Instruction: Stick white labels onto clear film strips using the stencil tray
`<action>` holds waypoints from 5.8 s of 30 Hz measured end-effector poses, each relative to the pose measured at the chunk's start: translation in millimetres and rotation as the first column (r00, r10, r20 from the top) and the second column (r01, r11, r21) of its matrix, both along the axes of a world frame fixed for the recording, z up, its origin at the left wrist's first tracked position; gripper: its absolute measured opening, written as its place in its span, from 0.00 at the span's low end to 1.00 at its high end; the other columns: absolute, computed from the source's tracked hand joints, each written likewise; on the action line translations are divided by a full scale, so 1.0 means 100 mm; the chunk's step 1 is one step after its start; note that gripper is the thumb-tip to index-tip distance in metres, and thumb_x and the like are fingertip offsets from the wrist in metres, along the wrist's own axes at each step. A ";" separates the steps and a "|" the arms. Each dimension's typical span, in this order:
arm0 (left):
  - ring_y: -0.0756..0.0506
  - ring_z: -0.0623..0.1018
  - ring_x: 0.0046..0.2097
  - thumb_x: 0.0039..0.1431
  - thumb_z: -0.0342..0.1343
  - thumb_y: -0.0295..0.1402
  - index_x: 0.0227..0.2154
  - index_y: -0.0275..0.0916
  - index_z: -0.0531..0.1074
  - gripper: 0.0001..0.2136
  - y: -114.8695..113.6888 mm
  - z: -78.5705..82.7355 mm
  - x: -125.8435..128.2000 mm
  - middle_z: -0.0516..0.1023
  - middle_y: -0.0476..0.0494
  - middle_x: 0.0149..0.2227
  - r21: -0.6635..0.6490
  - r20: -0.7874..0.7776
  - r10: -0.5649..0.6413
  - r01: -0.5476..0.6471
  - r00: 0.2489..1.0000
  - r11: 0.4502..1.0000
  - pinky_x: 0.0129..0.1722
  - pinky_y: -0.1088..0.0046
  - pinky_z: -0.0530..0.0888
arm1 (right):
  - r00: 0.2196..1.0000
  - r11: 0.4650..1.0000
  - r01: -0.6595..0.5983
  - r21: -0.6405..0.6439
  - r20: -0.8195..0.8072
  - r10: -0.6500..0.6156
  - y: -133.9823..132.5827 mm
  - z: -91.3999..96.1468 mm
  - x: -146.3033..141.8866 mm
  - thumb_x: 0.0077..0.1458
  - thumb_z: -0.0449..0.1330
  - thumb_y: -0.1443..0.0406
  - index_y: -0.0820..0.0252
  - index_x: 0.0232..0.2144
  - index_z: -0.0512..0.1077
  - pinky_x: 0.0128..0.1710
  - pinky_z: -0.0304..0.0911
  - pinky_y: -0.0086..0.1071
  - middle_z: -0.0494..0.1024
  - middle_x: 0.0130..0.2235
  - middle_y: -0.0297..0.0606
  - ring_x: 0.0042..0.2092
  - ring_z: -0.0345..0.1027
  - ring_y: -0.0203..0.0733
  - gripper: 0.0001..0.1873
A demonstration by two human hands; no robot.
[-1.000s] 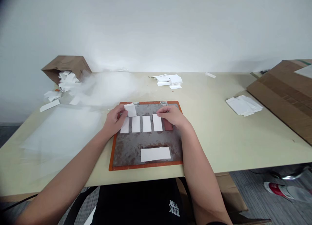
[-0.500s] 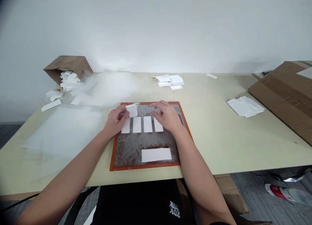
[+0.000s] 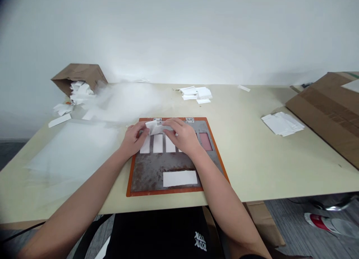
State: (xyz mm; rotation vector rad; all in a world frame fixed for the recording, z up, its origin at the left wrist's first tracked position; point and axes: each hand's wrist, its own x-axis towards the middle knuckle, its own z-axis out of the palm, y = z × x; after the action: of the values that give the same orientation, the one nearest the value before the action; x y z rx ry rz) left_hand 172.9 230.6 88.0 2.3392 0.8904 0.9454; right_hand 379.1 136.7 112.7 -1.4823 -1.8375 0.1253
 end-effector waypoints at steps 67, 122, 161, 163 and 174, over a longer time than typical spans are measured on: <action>0.49 0.72 0.34 0.66 0.44 0.36 0.42 0.38 0.69 0.11 -0.01 0.04 0.01 0.75 0.47 0.34 0.027 -0.039 0.014 -0.013 0.999 1.000 0.43 0.67 0.65 | 0.664 0.757 -0.059 -0.651 -0.591 -0.458 -0.26 -0.05 1.02 0.34 0.73 0.52 0.63 0.32 0.77 0.24 0.44 0.27 0.72 0.27 0.35 0.25 0.53 0.29 0.25; 0.48 0.73 0.35 0.66 0.44 0.37 0.39 0.39 0.68 0.11 -0.03 0.07 0.02 0.75 0.45 0.33 0.014 -0.042 0.012 -0.011 0.999 1.000 0.43 0.67 0.67 | 0.918 0.804 0.022 -0.594 -0.306 -0.252 -0.37 -0.03 0.93 0.38 0.71 0.50 0.57 0.40 0.80 0.24 0.56 0.30 0.66 0.34 0.37 0.28 0.57 0.32 0.26; 0.47 0.75 0.38 0.69 0.39 0.38 0.48 0.39 0.67 0.15 0.00 0.03 -0.02 0.77 0.46 0.37 -0.012 -0.063 -0.032 0.032 0.997 0.999 0.49 0.63 0.61 | 0.845 0.996 0.046 -0.079 0.535 0.004 -0.13 0.37 -0.06 0.66 0.51 0.61 0.51 0.63 0.64 0.21 0.50 0.31 0.70 0.57 0.40 0.39 0.70 0.39 0.24; 0.47 0.76 0.39 0.70 0.38 0.37 0.48 0.39 0.67 0.15 0.00 0.03 -0.02 0.77 0.46 0.37 -0.019 -0.069 -0.040 0.038 0.997 0.999 0.49 0.63 0.60 | 0.800 0.993 0.082 -0.088 0.600 -0.013 -0.14 0.33 -0.13 0.67 0.50 0.61 0.51 0.64 0.62 0.20 0.47 0.32 0.68 0.59 0.41 0.41 0.70 0.40 0.25; 0.46 0.76 0.44 0.70 0.38 0.37 0.51 0.39 0.66 0.16 0.00 -0.01 -0.02 0.78 0.45 0.41 -0.047 -0.090 -0.034 0.029 0.995 0.998 0.52 0.62 0.58 | 0.979 0.998 -0.008 0.066 0.203 -0.005 -0.11 0.13 -0.09 0.65 0.54 0.64 0.61 0.42 0.74 0.28 0.61 0.29 0.79 0.41 0.40 0.34 0.71 0.36 0.11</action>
State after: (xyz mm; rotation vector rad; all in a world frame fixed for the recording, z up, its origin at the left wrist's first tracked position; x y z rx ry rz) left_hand 171.2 230.7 87.0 2.3660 0.8981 0.8032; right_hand 370.2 125.3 125.5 -1.4929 -1.9842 -0.0900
